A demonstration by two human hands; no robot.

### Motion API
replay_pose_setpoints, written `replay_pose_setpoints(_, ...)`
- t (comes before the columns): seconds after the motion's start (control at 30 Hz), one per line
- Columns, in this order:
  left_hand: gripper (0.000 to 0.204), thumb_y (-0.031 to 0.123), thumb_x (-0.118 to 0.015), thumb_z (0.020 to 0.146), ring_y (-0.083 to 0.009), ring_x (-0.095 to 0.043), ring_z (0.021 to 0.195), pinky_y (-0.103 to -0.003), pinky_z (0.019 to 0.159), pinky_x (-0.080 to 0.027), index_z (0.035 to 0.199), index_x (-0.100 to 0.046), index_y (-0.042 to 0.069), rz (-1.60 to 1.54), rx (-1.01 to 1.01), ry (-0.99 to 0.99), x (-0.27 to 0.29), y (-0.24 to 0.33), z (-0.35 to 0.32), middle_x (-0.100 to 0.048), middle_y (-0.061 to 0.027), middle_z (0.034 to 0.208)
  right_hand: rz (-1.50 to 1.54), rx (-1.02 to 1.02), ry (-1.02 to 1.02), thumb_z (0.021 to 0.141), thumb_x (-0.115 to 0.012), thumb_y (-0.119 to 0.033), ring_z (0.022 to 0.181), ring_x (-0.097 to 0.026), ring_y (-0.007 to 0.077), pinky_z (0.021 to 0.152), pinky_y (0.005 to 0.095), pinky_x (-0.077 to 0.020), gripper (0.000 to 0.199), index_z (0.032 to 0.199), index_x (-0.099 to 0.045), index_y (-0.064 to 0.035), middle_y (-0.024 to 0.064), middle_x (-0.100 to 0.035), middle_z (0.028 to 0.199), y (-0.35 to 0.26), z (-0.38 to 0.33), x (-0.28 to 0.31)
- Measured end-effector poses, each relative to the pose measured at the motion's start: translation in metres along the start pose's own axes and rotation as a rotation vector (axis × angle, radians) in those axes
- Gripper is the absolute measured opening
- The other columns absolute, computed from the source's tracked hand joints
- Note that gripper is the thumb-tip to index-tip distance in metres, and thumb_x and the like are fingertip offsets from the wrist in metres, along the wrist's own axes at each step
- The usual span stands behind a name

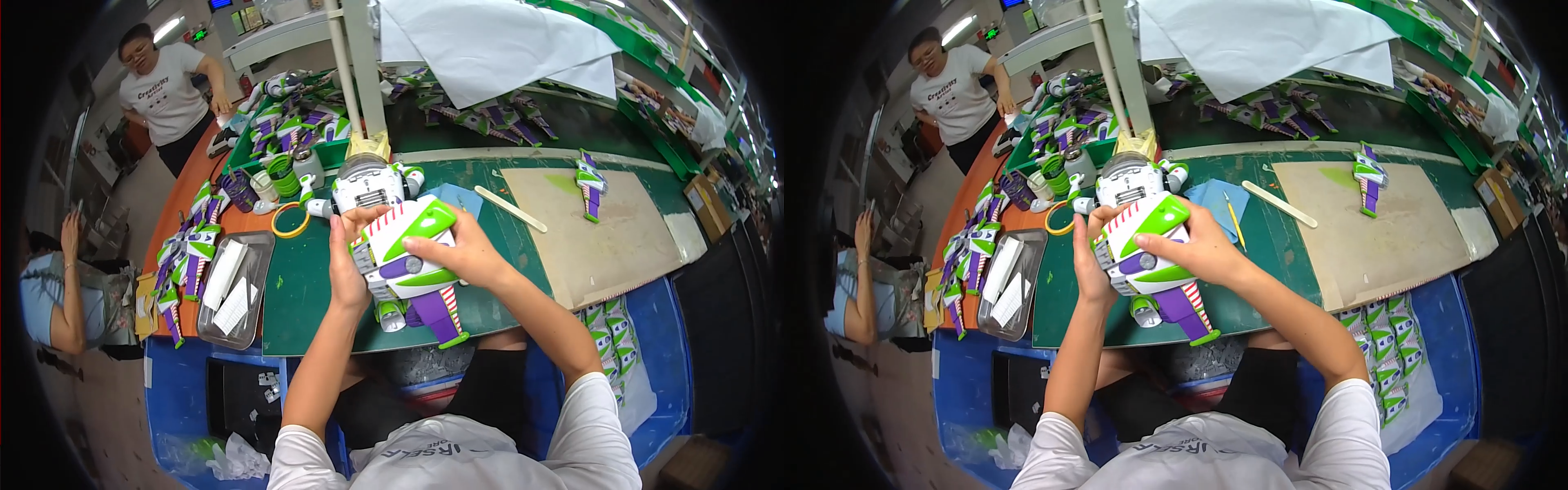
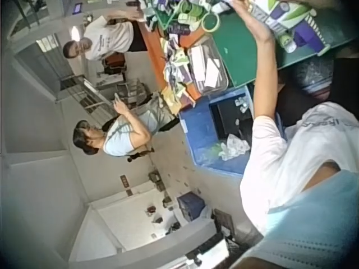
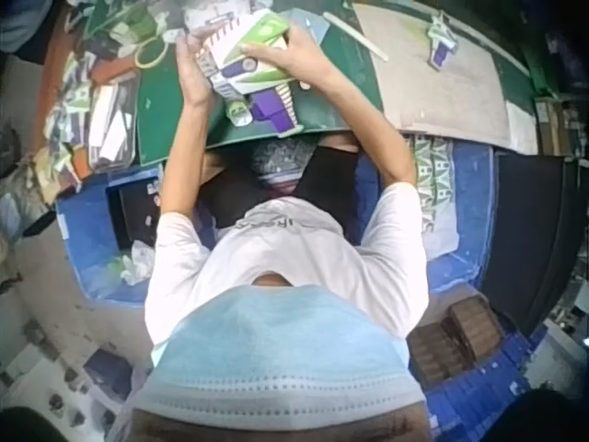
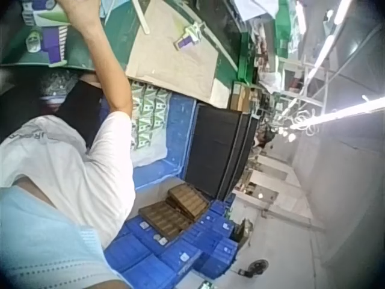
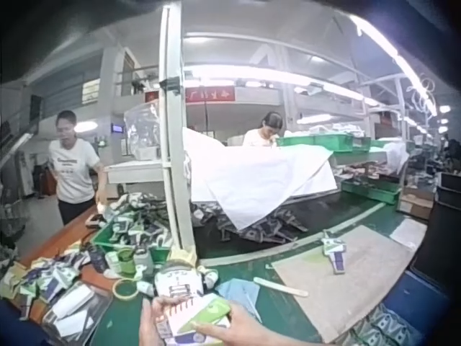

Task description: The person applies small stickers to plastic toy components using tweezers, then attaches toy wings to a Buzz Lightyear figure.

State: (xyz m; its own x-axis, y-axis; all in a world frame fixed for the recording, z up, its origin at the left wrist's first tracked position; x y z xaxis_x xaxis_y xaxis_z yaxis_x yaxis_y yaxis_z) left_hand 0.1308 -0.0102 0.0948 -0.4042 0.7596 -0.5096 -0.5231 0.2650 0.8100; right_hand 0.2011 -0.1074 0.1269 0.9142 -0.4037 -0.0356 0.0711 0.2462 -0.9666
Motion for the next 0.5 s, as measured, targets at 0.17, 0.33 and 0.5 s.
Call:
replay_pose_setpoints(0.17, 0.069, 0.063, -0.013, 0.084, -0.0225, -0.045, 0.105, -0.033, 0.091, -0.033, 0.108, -0.042, 0.004, -0.137, 0.147, 0.040, 0.002, -0.027, -0.009, -0.049, -0.0132, 0.110, 0.277, 0.246, 0.473, 0.079, -0.062, -0.015, 0.074, -0.057, 0.0108, 0.065, 0.0234, -0.0469, 0.022, 0.093, -0.054, 0.0005, 0.0070, -0.060, 0.085, -0.027, 0.005, 0.046)
replay_pose_setpoints(0.33, 0.051, 0.049, -0.028, 0.088, -0.0195, -0.054, 0.094, -0.033, 0.084, -0.041, 0.101, -0.050, 0.004, -0.297, -0.009, 0.310, 0.031, -0.007, -0.008, -0.057, -0.0103, 0.099, -0.394, 0.227, -0.144, 0.070, -0.069, -0.027, 0.090, -0.055, 0.0220, 0.082, 0.0317, -0.0418, 0.050, 0.108, -0.050, -0.0006, 0.0135, -0.055, 0.100, -0.020, 0.026, -0.027)
replay_pose_setpoints(0.5, 0.048, 0.043, -0.029, 0.091, -0.0219, -0.048, 0.109, -0.040, 0.093, -0.037, 0.121, -0.040, 0.007, -0.398, 0.004, 0.384, 0.059, -0.040, 0.010, -0.047, -0.0083, 0.121, -0.877, 0.145, 0.202, 0.065, -0.071, -0.026, 0.080, -0.056, 0.0228, 0.069, 0.0320, -0.0455, 0.049, 0.105, -0.054, -0.0028, 0.0108, -0.053, 0.089, -0.010, 0.078, -0.005)
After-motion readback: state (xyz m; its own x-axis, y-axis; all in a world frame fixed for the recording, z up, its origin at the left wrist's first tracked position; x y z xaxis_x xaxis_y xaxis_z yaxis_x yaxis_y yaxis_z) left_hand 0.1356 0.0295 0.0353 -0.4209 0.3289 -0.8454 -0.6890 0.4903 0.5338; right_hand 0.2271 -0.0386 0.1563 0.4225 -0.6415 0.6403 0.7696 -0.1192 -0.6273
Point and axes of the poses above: each hand's wrist, its own z-axis towards the middle knuckle, its own x-axis out of the back of the hand, y = z × x, the point moved 9 cm from there along z, towards the middle knuckle
